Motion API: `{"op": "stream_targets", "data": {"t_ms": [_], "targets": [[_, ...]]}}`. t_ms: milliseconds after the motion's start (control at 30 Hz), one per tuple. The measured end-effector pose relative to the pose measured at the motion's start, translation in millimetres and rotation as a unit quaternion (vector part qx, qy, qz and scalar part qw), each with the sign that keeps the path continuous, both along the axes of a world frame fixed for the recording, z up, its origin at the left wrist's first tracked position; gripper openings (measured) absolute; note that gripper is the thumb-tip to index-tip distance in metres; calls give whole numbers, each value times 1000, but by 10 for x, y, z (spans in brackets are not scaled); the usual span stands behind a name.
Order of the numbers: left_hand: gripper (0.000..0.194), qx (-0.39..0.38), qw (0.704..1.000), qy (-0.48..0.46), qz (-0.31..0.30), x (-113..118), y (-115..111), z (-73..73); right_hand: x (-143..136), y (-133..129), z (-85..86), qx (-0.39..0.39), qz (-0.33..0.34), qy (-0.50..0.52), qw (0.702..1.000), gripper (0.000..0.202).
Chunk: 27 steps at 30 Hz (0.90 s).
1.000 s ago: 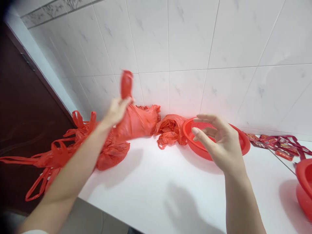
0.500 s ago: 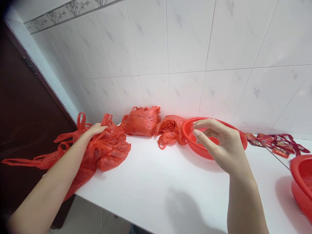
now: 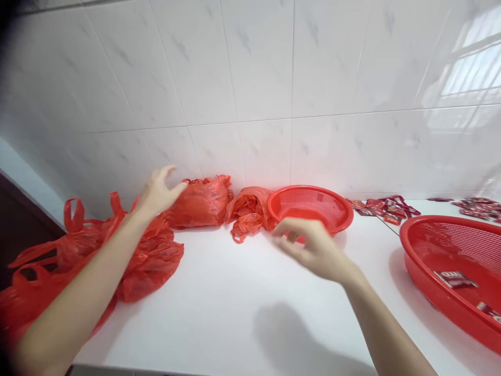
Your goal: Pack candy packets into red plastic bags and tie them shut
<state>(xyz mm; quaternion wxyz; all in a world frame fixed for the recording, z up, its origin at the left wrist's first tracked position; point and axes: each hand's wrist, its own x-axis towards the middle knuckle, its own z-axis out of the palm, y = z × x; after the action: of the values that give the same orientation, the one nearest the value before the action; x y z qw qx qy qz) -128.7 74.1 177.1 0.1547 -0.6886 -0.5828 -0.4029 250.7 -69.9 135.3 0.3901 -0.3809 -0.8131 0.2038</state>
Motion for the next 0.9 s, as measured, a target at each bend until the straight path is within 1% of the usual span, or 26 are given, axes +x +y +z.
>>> {"op": "stream_targets", "data": {"t_ms": [33, 67, 100, 133, 167, 200, 267, 300, 367, 400, 467, 533, 600, 700, 767, 800, 867, 900], "targets": [[42, -16, 998, -13, -51, 269, -1, -104, -59, 26, -171, -34, 29, -49, 998, 17], [35, -42, 992, -21, -116, 544, -6, -243, -108, 52, -364, -70, 59, -95, 991, 15], [30, -78, 980, -35, -180, 816, -12, -413, -142, 77, -566, -111, 95, -132, 980, 14], [27, -129, 961, -49, -240, 1077, -20, -607, -160, 100, -766, -155, 123, -147, 969, 13], [24, -176, 939, -69, -288, 1319, -29, -816, -161, 121, -953, -199, 136, -137, 961, 12], [22, -218, 916, -90, -325, 1537, -40, -1030, -148, 138, -1117, -246, 136, -102, 954, 12], [16, -251, 896, -91, -354, 1889, -72, -1433, -95, 163, -1360, -339, 120, 1, 933, 11], [15, -257, 892, -95, -360, 2021, -95, -1607, -64, 173, -1436, -361, 103, 53, 925, 10], [15, -260, 887, -106, -366, 2197, -149, -1882, -13, 190, -1514, -378, 76, 140, 912, 15], [14, -256, 888, -113, -364, 2245, -175, -1978, 3, 199, -1528, -376, 66, 172, 908, 19], [14, -240, 893, -128, -360, 2271, -206, -2089, 13, 222, -1537, -372, 58, 221, 900, 26], [18, -212, 903, -149, -342, 2221, -187, -2104, 0, 246, -1549, -366, 50, 258, 893, 33], [24, -179, 919, -174, -305, 2113, -114, -2053, -21, 266, -1569, -362, 37, 285, 887, 38], [38, -136, 942, -207, -226, 1888, 41, -1950, -29, 277, -1584, -374, 23, 319, 871, 39], [52, -136, 949, -237, -156, 1731, 119, -1923, -10, 272, -1565, -385, 14, 338, 859, 41], [57, -147, 948, -254, -123, 1658, 139, -1927, 4, 266, -1549, -388, 7, 345, 854, 43], [57, -177, 938, -286, -83, 1540, 138, -1963, 30, 254, -1516, -390, -8, 354, 850, 46], [52, -190, 932, -297, -80, 1498, 116, -1987, 38, 248, -1503, -389, -15, 354, 850, 46]]}}
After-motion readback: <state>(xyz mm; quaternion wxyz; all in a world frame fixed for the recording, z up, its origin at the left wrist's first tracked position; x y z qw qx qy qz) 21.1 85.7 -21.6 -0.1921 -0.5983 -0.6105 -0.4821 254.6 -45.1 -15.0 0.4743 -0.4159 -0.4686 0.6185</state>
